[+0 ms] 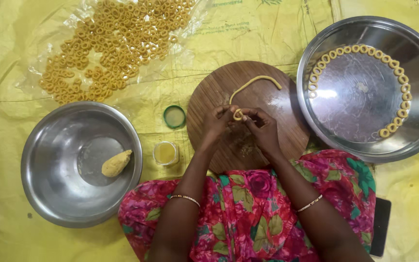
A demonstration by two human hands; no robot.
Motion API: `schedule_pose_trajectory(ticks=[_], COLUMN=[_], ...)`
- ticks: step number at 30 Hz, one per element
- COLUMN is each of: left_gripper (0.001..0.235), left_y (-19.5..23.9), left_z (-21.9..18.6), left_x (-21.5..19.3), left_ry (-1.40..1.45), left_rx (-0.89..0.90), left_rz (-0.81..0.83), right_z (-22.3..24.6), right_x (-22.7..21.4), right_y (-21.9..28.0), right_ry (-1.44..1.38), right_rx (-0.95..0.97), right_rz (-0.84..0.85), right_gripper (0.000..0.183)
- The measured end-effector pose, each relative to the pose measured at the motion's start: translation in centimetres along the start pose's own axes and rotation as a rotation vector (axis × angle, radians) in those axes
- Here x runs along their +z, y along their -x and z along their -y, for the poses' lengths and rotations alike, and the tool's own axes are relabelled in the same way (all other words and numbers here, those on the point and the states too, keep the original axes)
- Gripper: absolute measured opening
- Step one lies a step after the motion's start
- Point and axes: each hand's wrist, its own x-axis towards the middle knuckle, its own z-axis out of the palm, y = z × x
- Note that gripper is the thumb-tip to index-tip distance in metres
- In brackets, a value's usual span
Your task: The person rolls a piece of dough into a thin rope on a wooden board, then shapes it into small rings and places them into a metal tray. The person repeats this process, forming multiple rings and arranging them in a circular pattern.
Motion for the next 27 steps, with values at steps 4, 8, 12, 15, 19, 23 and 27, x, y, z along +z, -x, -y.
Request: schedule_pose_trajectory(ticks=[4,8,12,15,19,23,27], left_gripper=[0.027,0.027,0.025,0.022,0.019,0.018,0.017], left_y=[-0.4,-0.5,-0.5,-0.4,-0.5,-0.3,0.4], left_z=[-0.1,0.0,-0.1,0.0,0.2,-0.4,-1.2], left_x=[-0.1,-0.3,-0.5,-0.6,-0.3,-0.2,0.1], left_ry=[-0.092,-0.083,-0.144,-0.128,-0.215,-0.258,-0.339], left_rx=[0.039,0.015,-0.051,-0.018,0.03,0.061,0.097], left_rz=[-0.001,0.036,0.048,0.086,0.056,0.032,0.06], right_z=[0.5,0.7,0.6,0.5,0.4,0.6,0.0], right_x=[0.2,0.1,0.0,0.1,0.0,-0.5,-1.3], right_y=[-0.1,0.1,0.1,0.0,0.4,0.0,-0.7], right_ry=[0.004,0.11,0.133,0.145,0.199,0.328,0.357], right_rx=[-0.007,-0.017,-0.013,-0.062,-0.067,-0.124,-0.324], right_rz=[-0.022,-0.017,-0.017,0.003,-0.013,-0.061,0.097], right_gripper=[0.019,0.014,0.017,0.015,0.018,0.022,0.024])
